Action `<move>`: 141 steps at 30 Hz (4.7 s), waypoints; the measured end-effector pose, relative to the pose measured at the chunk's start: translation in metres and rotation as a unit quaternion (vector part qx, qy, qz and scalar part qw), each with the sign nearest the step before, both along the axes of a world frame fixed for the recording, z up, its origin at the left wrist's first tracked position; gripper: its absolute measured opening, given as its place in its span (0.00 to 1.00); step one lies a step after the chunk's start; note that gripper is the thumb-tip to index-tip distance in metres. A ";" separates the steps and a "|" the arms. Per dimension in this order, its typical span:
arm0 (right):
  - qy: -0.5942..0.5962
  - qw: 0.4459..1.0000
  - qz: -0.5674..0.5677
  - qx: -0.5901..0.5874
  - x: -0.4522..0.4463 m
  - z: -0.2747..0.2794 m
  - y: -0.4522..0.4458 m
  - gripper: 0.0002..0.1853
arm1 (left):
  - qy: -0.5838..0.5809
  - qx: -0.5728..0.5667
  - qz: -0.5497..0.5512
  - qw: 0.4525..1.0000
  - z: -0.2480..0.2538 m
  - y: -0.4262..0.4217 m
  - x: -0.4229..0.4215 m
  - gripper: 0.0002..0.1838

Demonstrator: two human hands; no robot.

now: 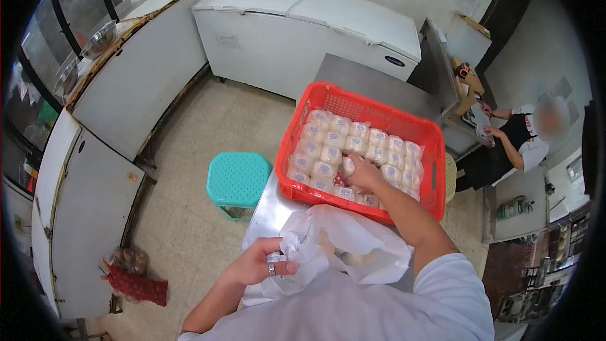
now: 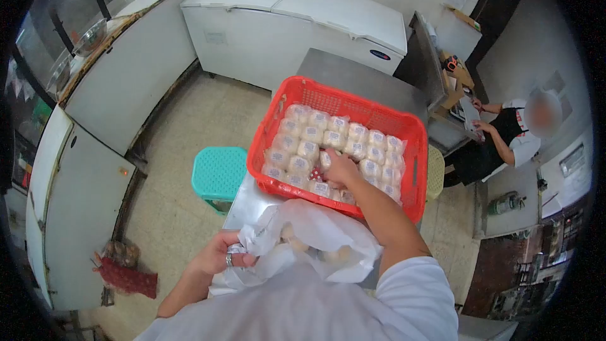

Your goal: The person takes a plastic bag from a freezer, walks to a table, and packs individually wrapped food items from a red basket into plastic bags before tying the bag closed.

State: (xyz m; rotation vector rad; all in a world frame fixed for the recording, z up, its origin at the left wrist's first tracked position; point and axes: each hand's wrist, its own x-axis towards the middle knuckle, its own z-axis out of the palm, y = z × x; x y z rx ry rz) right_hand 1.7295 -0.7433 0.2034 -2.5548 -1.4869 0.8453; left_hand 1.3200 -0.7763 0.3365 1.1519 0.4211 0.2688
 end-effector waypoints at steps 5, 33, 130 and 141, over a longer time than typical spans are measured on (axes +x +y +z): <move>0.129 0.961 -0.047 0.242 0.048 -0.044 0.010 0.47 | -0.015 0.023 0.009 1.000 0.006 -0.007 -0.010 0.10; 0.240 0.947 0.046 0.210 -0.039 0.184 -0.105 0.19 | -0.090 -0.187 0.083 0.975 0.022 -0.035 -0.014 0.34; -0.209 0.966 0.085 0.123 0.072 0.018 0.066 0.44 | -0.028 -0.208 0.135 0.968 0.034 -0.022 0.014 0.33; -0.218 0.963 0.085 0.131 0.073 0.029 0.055 0.44 | -0.038 -0.245 0.112 0.962 0.024 -0.006 0.030 0.31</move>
